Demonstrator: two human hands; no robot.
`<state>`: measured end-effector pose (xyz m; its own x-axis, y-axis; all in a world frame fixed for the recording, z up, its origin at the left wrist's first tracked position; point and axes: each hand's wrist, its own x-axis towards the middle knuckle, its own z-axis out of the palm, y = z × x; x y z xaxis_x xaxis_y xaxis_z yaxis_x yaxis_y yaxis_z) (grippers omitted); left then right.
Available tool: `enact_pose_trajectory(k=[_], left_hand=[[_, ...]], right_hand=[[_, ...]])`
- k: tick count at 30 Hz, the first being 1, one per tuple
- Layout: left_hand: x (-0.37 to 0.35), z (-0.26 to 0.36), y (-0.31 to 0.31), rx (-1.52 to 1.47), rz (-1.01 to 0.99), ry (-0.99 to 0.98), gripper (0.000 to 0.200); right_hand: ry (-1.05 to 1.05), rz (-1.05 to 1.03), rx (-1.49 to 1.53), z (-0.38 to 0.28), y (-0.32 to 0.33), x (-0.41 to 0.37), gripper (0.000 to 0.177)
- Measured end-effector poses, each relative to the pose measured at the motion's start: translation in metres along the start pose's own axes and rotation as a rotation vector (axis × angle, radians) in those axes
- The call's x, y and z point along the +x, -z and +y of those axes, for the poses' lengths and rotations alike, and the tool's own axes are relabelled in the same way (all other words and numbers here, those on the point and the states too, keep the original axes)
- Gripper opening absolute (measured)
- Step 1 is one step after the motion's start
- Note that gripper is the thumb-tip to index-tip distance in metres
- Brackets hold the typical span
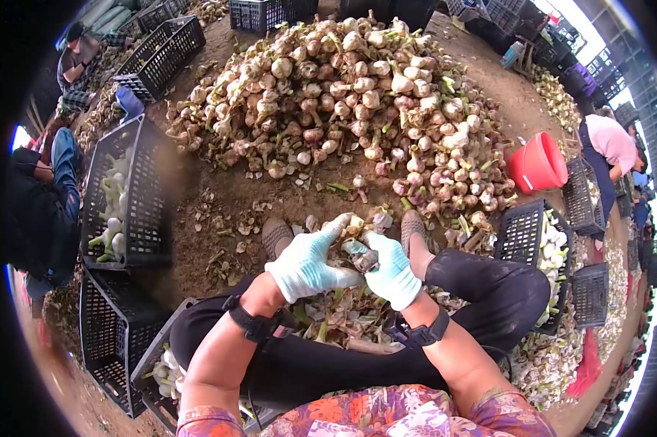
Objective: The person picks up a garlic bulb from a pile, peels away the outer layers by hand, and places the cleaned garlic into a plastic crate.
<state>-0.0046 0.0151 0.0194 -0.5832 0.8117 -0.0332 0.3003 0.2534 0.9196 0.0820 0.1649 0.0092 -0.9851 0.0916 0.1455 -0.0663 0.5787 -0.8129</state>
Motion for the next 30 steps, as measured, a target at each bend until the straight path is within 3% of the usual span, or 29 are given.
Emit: enact_pose_trajectory(k=[5,7,8,9,10,11,13,15,17,18,19,21,22,23,24,25,26,27,28,29,30], left_hand=[[-0.005,0.006,0.011,-0.131,-0.098,0.053,0.077],[-0.002,0.007,0.01,-0.052,-0.131,0.041,0.074],[-0.003,0.01,0.011,-0.184,-0.161,0.18,0.073],[-0.002,0.003,0.011,-0.418,-0.178,0.129,0.073],[-0.002,0.003,0.008,-0.412,-0.157,0.115,0.074],[0.0,0.005,0.008,-0.398,-0.126,0.1,0.074],[0.002,0.01,0.009,-0.115,-0.094,0.134,0.077],[0.005,0.003,0.005,-0.001,-0.121,0.108,0.079],[0.003,0.007,0.005,-0.036,-0.153,0.139,0.081],[0.002,-0.013,0.003,-0.26,-0.182,0.121,0.08],[0.002,-0.015,0.004,-0.808,-0.237,0.308,0.074],[0.001,-0.013,0.004,-1.248,-0.141,0.215,0.064],[0.007,-0.053,-0.004,-1.446,-0.285,0.344,0.059],[0.004,-0.034,-0.003,-1.586,-0.217,0.31,0.06],[0.007,-0.035,-0.001,-1.378,-0.092,0.455,0.067],[0.01,-0.036,0.0,-1.161,0.026,0.588,0.074],[0.008,-0.034,-0.001,-0.85,0.103,0.449,0.081],[0.003,-0.032,-0.003,-0.542,0.179,0.309,0.089],[0.004,-0.029,-0.011,-0.602,0.232,0.164,0.101],[0.001,-0.022,-0.008,-0.276,0.223,0.13,0.095],[0.004,-0.019,-0.012,-0.475,0.284,0.149,0.088]], right_hand=[[0.268,-0.159,-0.254,-0.002,0.018,0.006,0.037],[0.265,-0.321,-0.358,-0.005,0.036,0.008,0.039],[0.275,-0.375,-0.453,0.011,0.036,0.013,0.041],[0.283,-0.429,-0.547,0.034,0.032,0.015,0.043],[0.145,-0.449,-0.41,0.04,0.035,0.015,0.048],[0.179,-0.339,-0.361,0.042,0.039,0.008,0.048],[0.123,-0.203,0.09,0.04,0.032,-0.001,0.047],[-0.862,-0.19,1.597,0.04,0.018,-0.001,0.034],[0.054,-0.013,-0.084,0.007,0.018,-0.002,0.022],[0.052,-0.013,-0.079,0.011,0.014,-0.002,0.022],[-0.1,0.009,0.225,0.017,0.009,0.0,0.019],[-0.318,0.121,0.825,0.018,-0.003,0.001,0.018],[-0.332,0.175,0.774,0.017,-0.006,0.003,0.019],[-0.346,0.236,0.723,0.017,-0.007,0.005,0.02],[-0.342,0.244,0.725,0.017,-0.005,0.008,0.02],[-0.496,0.246,0.754,0.018,-0.002,0.011,0.02],[-0.654,0.244,0.783,0.019,0.0,0.014,0.02],[-0.657,0.245,0.784,0.021,-0.001,0.016,0.02],[-0.742,0.257,0.804,0.024,-0.005,0.019,0.019],[-0.828,0.266,0.823,0.027,-0.009,0.02,0.019],[-0.828,0.257,0.823,0.032,-0.014,0.016,0.019]])
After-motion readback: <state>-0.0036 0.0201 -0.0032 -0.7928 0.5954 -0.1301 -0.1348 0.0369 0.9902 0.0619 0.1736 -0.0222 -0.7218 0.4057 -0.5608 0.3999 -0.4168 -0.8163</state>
